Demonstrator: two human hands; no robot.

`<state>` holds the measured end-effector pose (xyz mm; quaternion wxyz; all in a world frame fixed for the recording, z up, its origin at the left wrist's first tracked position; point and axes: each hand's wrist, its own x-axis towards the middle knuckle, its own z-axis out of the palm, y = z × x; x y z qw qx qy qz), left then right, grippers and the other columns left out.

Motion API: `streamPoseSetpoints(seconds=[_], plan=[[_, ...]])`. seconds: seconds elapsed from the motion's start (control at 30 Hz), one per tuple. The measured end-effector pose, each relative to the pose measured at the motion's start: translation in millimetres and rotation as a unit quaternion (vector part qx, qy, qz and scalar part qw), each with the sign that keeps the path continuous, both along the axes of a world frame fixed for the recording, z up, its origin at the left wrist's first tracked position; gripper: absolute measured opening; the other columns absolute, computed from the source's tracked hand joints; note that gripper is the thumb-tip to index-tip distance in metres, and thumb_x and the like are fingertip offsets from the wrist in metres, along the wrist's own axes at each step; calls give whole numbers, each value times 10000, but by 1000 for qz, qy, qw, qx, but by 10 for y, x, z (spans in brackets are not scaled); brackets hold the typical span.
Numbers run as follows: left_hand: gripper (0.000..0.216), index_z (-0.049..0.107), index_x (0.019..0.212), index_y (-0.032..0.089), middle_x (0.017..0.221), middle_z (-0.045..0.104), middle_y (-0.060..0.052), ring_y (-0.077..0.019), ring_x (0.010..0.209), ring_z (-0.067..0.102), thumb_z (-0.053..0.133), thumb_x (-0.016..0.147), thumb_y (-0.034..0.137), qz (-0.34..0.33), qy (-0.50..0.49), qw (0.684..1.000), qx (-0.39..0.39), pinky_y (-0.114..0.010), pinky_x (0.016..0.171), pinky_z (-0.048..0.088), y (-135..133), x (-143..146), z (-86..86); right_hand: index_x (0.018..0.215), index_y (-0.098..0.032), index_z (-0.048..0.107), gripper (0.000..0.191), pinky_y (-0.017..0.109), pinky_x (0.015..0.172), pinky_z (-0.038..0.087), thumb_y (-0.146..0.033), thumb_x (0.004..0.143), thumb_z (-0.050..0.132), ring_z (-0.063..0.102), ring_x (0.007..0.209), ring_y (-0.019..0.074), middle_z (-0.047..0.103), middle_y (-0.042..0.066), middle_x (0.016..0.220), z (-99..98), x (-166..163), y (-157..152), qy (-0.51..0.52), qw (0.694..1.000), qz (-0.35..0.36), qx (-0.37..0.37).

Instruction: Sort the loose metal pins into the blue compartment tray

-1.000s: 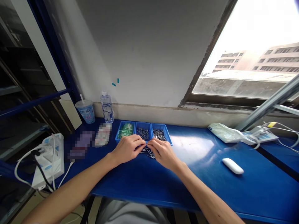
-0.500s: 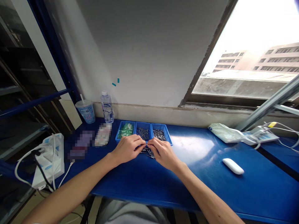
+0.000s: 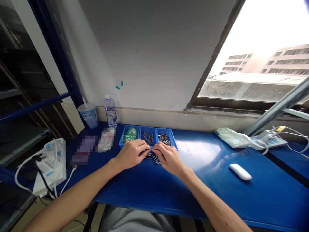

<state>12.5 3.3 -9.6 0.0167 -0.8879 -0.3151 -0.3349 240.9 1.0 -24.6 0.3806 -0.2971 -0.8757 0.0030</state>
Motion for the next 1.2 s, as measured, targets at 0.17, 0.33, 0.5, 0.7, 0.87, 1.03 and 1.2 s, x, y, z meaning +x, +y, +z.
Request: streamPoseSetpoints(seconds=[0.17, 0.33, 0.5, 0.7, 0.87, 1.03, 1.2], plan=[[168, 718, 1032, 199, 955, 756, -30, -174, 883, 712, 574, 1069, 277, -1, -1, 1000, 0, -278, 732, 514, 0, 0, 2, 1039, -213, 598, 197, 278, 651, 459, -197, 1117, 418, 647, 711, 156, 721, 53, 935, -6, 7, 3, 0, 1000, -2, -1], [168, 718, 1032, 203, 956, 755, -27, -174, 879, 711, 574, 1069, 281, 0, -1, 1000, -3, -283, 731, 513, -1, 0, 1, 1038, -219, 599, 210, 287, 649, 463, -215, 1125, 408, 650, 718, 161, 721, 56, 936, 4, 8, 2, 0, 1000, -3, -4], [182, 722, 1042, 205, 963, 754, -33, -171, 885, 710, 564, 1075, 290, 2, 4, 1000, 1, -285, 741, 525, 0, -10, -11, 1039, -219, 606, 201, 288, 641, 460, -198, 1116, 422, 651, 717, 161, 718, 52, 933, 8, 14, 7, 1, 1000, -2, -1], [180, 723, 1043, 206, 962, 754, -37, -176, 887, 712, 568, 1073, 291, 1, 3, 1000, 1, -276, 746, 526, 3, -6, -7, 1044, -220, 607, 204, 286, 642, 458, -206, 1120, 418, 649, 723, 164, 712, 52, 933, 6, 19, 8, 0, 1000, -5, -6], [177, 723, 1041, 205, 963, 756, -33, -174, 885, 712, 568, 1072, 285, 0, 2, 1000, 0, -277, 744, 525, 3, -2, -6, 1049, -219, 613, 223, 286, 637, 455, -217, 1123, 403, 638, 702, 161, 706, 52, 916, 5, 23, 10, -4, 1000, -7, -9], [187, 725, 1039, 203, 964, 757, -38, -175, 889, 714, 562, 1074, 288, 0, 4, 1000, -1, -281, 746, 532, 3, -5, -10, 1045, -211, 625, 243, 284, 626, 448, -234, 1129, 398, 625, 690, 158, 699, 50, 898, -10, 25, 20, -7, 1000, -11, -9], [182, 722, 1038, 203, 963, 757, -36, -175, 886, 715, 564, 1073, 285, -1, 0, 1000, 0, -280, 735, 532, -1, -4, -8, 1024, -208, 623, 257, 285, 612, 425, -243, 1135, 394, 604, 665, 155, 679, 46, 866, -14, 21, 25, -8, 1000, -13, -7]])
